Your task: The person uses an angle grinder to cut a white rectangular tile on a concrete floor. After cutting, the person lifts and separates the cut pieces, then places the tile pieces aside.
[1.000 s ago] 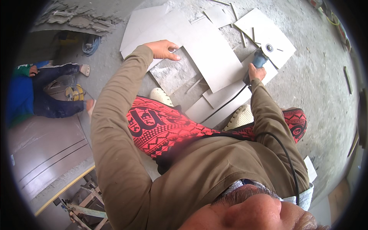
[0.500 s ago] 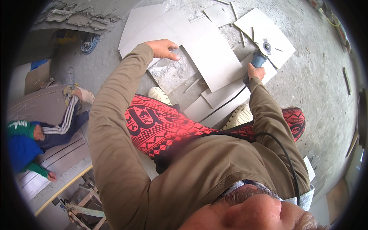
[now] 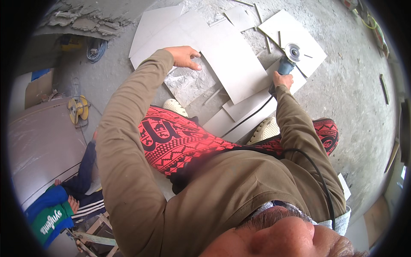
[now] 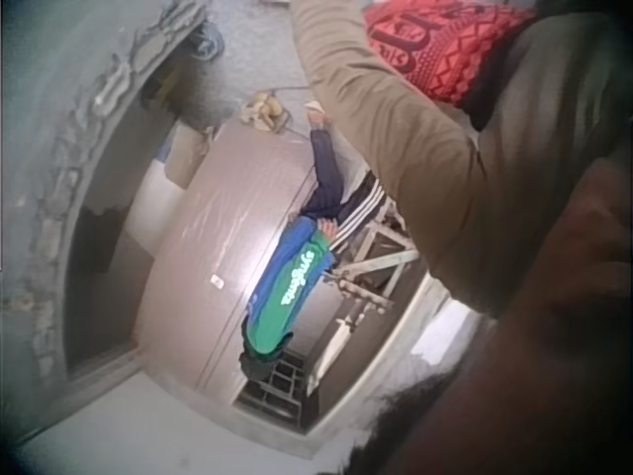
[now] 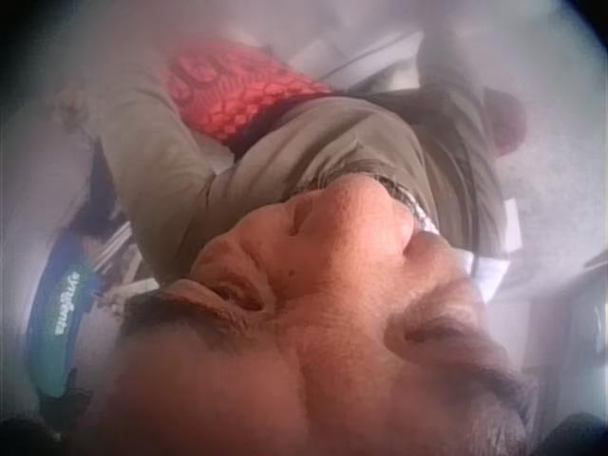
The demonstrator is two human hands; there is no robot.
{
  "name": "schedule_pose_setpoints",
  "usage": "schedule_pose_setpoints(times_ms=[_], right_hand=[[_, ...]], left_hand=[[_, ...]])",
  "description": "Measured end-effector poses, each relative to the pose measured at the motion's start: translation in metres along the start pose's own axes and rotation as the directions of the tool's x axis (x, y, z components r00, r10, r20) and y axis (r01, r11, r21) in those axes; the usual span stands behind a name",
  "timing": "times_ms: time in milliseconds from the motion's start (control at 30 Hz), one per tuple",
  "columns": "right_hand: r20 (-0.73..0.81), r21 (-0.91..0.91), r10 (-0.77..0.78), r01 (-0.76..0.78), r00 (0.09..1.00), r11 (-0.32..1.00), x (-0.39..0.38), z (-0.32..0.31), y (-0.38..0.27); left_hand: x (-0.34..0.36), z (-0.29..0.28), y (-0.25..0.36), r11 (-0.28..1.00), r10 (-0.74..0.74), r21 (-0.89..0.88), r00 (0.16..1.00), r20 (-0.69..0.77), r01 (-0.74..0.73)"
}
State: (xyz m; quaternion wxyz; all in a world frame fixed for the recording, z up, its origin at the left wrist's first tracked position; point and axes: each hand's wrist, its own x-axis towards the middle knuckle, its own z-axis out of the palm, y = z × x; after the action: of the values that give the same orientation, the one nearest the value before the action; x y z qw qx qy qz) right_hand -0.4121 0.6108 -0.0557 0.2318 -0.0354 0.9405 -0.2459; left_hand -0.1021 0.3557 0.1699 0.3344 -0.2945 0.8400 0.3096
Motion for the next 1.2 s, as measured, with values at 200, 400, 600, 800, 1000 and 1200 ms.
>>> schedule_pose_setpoints(times_ms=[200, 400, 600, 800, 1000, 1200], right_hand=[[-0.137, -0.077, 0.007, -0.017, 0.990, 0.997, -0.023, -0.008, -0.020], [-0.412, -0.021, -0.264, 0.281, 0.872, 0.959, -0.021, -0.017, -0.031], [0.084, 0.023, -0.574, 0.575, 0.814, 0.818, -0.024, 0.012, -0.050], [0.342, -0.316, -0.365, 0.472, 0.866, 0.823, -0.045, 0.040, -0.042], [0.316, -0.353, -0.254, 0.362, 0.914, 0.862, -0.038, 0.048, -0.048], [0.319, -0.354, -0.146, 0.260, 0.937, 0.898, -0.008, 0.067, -0.051]], left_hand=[[-0.006, 0.001, 0.008, 0.999, -0.031, -0.022, 0.999, 0.006, 0.031], [0.000, 0.003, 0.010, 1.000, -0.003, 0.006, 1.000, 0.027, 0.003], [0.002, 0.009, 0.020, 1.000, -0.004, -0.016, 0.996, 0.089, 0.006], [-0.008, 0.012, 0.020, 0.996, -0.055, -0.066, 0.993, 0.103, 0.062], [0.005, 0.045, -0.003, 0.996, -0.069, -0.043, 0.968, 0.241, 0.082], [0.019, 0.100, -0.032, 0.958, -0.141, -0.165, 0.888, 0.439, 0.234]])
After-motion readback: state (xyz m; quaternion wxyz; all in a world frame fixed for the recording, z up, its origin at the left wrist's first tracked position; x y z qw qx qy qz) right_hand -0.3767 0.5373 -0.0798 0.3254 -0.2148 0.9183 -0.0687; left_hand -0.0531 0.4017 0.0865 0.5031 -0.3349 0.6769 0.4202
